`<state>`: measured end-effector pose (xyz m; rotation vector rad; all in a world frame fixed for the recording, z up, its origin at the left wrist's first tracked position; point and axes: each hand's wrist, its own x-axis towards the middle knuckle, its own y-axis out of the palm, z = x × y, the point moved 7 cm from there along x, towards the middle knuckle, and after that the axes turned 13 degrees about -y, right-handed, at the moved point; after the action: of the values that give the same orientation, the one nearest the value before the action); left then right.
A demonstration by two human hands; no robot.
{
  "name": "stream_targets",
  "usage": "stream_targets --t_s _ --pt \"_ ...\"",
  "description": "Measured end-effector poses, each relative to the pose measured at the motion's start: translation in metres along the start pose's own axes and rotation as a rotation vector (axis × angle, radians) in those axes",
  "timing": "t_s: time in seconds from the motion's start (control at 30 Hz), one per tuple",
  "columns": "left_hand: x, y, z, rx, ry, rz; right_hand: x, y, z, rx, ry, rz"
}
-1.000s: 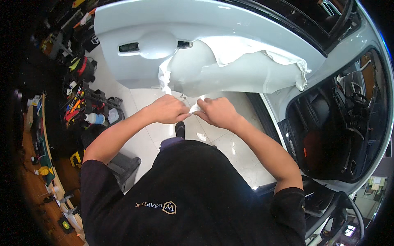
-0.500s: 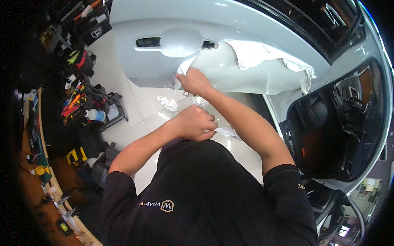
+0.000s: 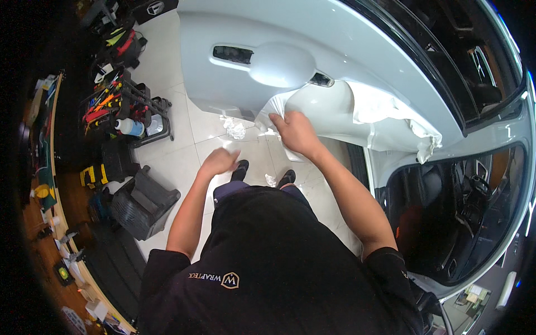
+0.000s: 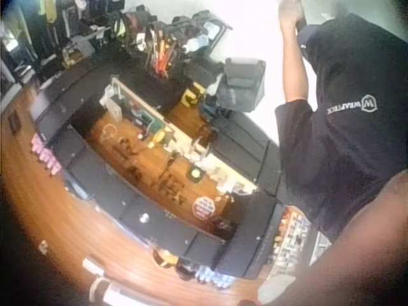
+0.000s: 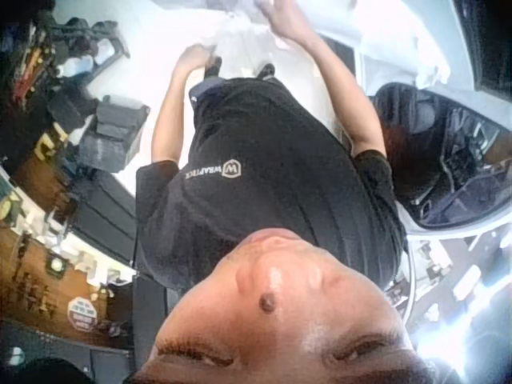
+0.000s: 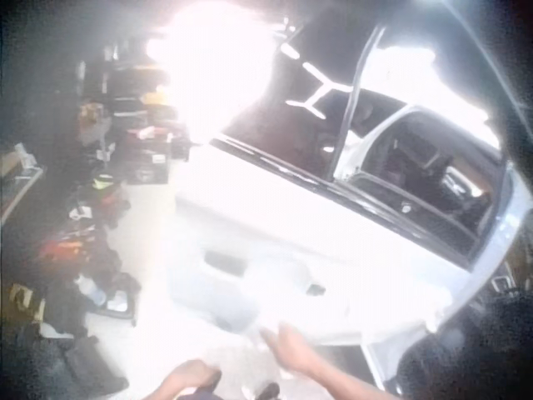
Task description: The person removes a white vinyl wrap from the exterior of a car door by hand, peeling it off in sections and gathering the removed material. The person then uses a metal scraper to remove remaining adhesive residue from the door surface.
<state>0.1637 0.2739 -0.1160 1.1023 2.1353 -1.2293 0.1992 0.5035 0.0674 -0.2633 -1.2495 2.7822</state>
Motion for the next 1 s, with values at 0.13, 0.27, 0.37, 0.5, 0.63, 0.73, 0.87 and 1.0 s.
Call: stream_targets --t_s 0.13,0.27,0.37,0.5,0.63,0.73,0.87,1.0 --pt "-0.022 0.013 -0.1 -1.425 -0.115 0.456 -0.003 -0.005 -0.002 0.062 -0.026 0.031" --pt "-0.005 0.035 -0.148 -1.896 0.132 0.771 0.004 -0.004 -0.009 0.054 -0.147 0.029" --pt "0.014 0.043 -0.157 -2.136 0.225 0.502 0.006 -0.011 0.006 0.182 -0.214 0.102" --pt "0.011 0.038 -0.167 -2.314 0.293 0.181 0.016 0.004 -0.016 0.353 -0.306 0.115" --pt "0.017 0.044 -0.166 -2.387 0.524 0.107 0.013 0.008 -0.02 0.28 -0.365 0.018" --pt "0.003 0.052 -0.173 -2.455 0.43 0.013 0.002 -0.001 -0.012 0.205 -0.386 -0.011" --pt "0.004 0.057 -0.179 -2.462 0.475 -0.081 0.0 -0.006 -0.011 0.377 -0.411 0.065" --pt "-0.006 0.055 -0.192 -2.555 0.439 -0.089 0.006 0.004 -0.027 0.534 -0.398 0.161"
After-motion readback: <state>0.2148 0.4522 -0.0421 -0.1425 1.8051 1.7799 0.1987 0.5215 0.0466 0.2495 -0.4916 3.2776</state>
